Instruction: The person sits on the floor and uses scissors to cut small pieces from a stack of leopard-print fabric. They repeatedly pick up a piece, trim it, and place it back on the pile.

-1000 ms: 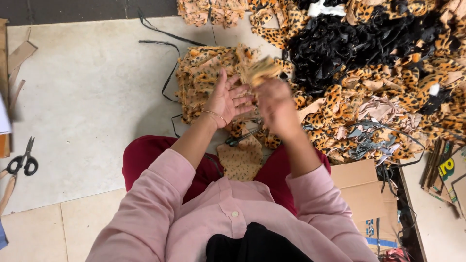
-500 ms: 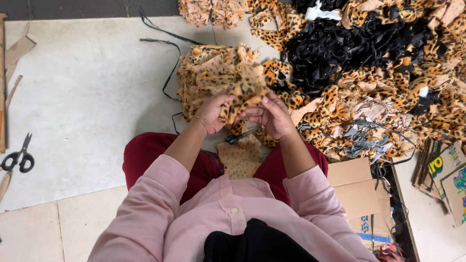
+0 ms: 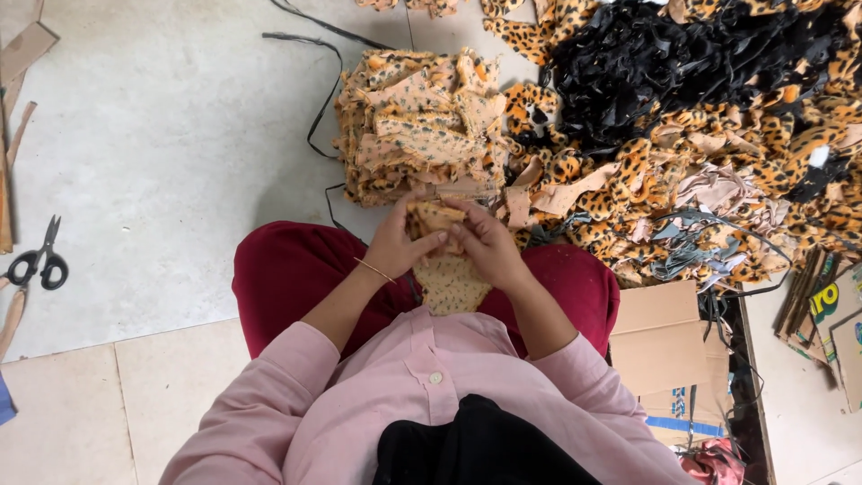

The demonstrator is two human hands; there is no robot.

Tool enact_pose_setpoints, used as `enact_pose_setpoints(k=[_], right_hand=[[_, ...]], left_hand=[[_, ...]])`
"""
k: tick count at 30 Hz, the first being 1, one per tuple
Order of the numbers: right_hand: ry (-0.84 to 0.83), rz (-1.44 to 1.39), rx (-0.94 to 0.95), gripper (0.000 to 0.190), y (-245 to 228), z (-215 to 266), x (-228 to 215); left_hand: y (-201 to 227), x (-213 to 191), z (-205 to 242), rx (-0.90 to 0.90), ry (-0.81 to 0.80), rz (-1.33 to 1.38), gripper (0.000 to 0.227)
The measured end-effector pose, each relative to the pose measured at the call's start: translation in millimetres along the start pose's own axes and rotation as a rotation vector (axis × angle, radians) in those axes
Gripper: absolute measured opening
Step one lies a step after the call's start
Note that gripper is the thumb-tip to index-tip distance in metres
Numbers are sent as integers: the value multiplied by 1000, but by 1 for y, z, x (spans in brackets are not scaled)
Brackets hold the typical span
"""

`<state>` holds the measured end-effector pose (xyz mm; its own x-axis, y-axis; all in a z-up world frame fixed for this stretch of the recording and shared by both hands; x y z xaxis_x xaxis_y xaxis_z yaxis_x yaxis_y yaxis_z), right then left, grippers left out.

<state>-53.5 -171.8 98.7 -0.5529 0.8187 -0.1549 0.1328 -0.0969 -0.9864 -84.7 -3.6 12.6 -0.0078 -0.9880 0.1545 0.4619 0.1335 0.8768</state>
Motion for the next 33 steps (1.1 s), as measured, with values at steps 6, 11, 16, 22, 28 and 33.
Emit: enact_pose_setpoints(k=[6,11,16,22,28,33], right_hand=[[51,-36,10,32,-1,2,-11],[220,-133,46,34,21,0,-53],[273,16,40,18,80,6,-74],[438,-9,205,17,101,18,-53],[475,-45,176,8,97,15,-53],[534,136,-24,15,49,-22,-77]], left_hand=[[-19,7,-6,163,-112,201,71],[-83,-14,-51,63,-63,285,49],[-29,-30,-28,132,132,173,28],[-19,-30,-7,152,298,-121,27],[16,-14,1,323,238,-308,30],[80,-6,-54,515,150,-639,45]])
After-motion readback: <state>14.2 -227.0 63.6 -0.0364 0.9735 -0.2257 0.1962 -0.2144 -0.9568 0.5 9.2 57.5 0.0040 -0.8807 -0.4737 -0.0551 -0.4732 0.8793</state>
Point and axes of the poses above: each hand's wrist, its own z-axis away from the middle knuckle, its own x-axis out of the palm, y = z × x, the point moved 3 cm from there along -z, towards the middle knuckle, and after that the axes turned 9 degrees about -x, right-handed, at the moved point
